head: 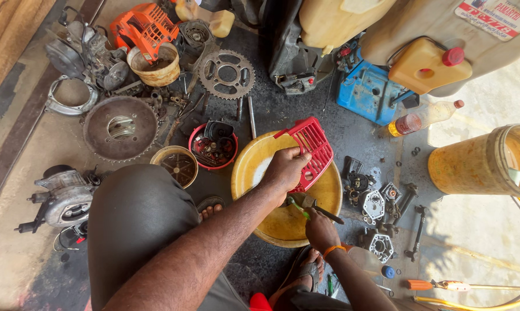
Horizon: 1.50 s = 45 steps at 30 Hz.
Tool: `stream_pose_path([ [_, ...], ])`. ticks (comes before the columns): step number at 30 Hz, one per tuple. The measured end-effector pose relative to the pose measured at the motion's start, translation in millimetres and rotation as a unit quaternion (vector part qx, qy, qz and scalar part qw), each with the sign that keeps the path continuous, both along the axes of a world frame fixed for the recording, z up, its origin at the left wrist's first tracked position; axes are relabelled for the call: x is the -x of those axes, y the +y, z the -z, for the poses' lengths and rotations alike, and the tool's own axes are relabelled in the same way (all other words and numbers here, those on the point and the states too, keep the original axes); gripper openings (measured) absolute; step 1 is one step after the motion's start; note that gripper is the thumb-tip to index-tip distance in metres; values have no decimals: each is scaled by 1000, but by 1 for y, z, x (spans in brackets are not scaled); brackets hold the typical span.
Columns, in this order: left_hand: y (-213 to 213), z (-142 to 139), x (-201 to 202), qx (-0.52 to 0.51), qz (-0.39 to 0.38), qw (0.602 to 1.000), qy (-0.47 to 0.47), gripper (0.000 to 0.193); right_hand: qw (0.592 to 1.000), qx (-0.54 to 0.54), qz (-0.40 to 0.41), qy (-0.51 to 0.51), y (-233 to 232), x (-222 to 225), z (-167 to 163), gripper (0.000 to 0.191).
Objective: The person sits at an outdoor repair workspace and scrubs a red plastic machine cover with a brush over a yellow basin. They then pour liquid from a bottle over the cover to rinse it and set the bottle down.
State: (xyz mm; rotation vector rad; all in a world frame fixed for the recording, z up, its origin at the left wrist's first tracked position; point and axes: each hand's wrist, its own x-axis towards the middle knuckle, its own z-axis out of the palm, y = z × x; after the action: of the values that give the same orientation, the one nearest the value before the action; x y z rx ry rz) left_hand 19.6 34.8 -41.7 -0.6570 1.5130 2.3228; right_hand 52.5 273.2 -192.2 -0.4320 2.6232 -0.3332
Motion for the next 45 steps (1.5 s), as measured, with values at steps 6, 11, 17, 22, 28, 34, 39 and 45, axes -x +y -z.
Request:
stream_pose_path([
  [6, -1, 2, 6, -85, 16, 994, 73, 30, 995, -92, -10, -46, -7, 8, -27, 40],
  [11, -1, -2, 8, -106, 60, 990, 74, 30, 996, -54, -1, -70, -9, 33, -58, 44],
  [17, 3, -3, 7, -119, 69, 988, 68, 28, 997, 2, 4, -82, 0, 62, -98, 48],
  [22, 3, -4, 6, -115, 64, 988, 79, 27, 993, 81, -25, -81, 9, 76, -169, 54],
  [28, 0, -11, 1, -111, 79, 988, 69, 34, 989, -66, 74, -107, 25, 70, -247, 49],
  [34, -1, -16, -2, -93, 80, 990, 65, 30, 989, -8, 50, -136, 84, 61, -264, 56],
  [39, 1, -12, 0, -97, 79, 990, 62, 23, 989, 3, 71, -129, 112, 65, -244, 51],
  [45, 5, -7, 3, -82, 80, 992, 47, 29, 987, -11, 89, -132, 118, 60, -255, 53],
])
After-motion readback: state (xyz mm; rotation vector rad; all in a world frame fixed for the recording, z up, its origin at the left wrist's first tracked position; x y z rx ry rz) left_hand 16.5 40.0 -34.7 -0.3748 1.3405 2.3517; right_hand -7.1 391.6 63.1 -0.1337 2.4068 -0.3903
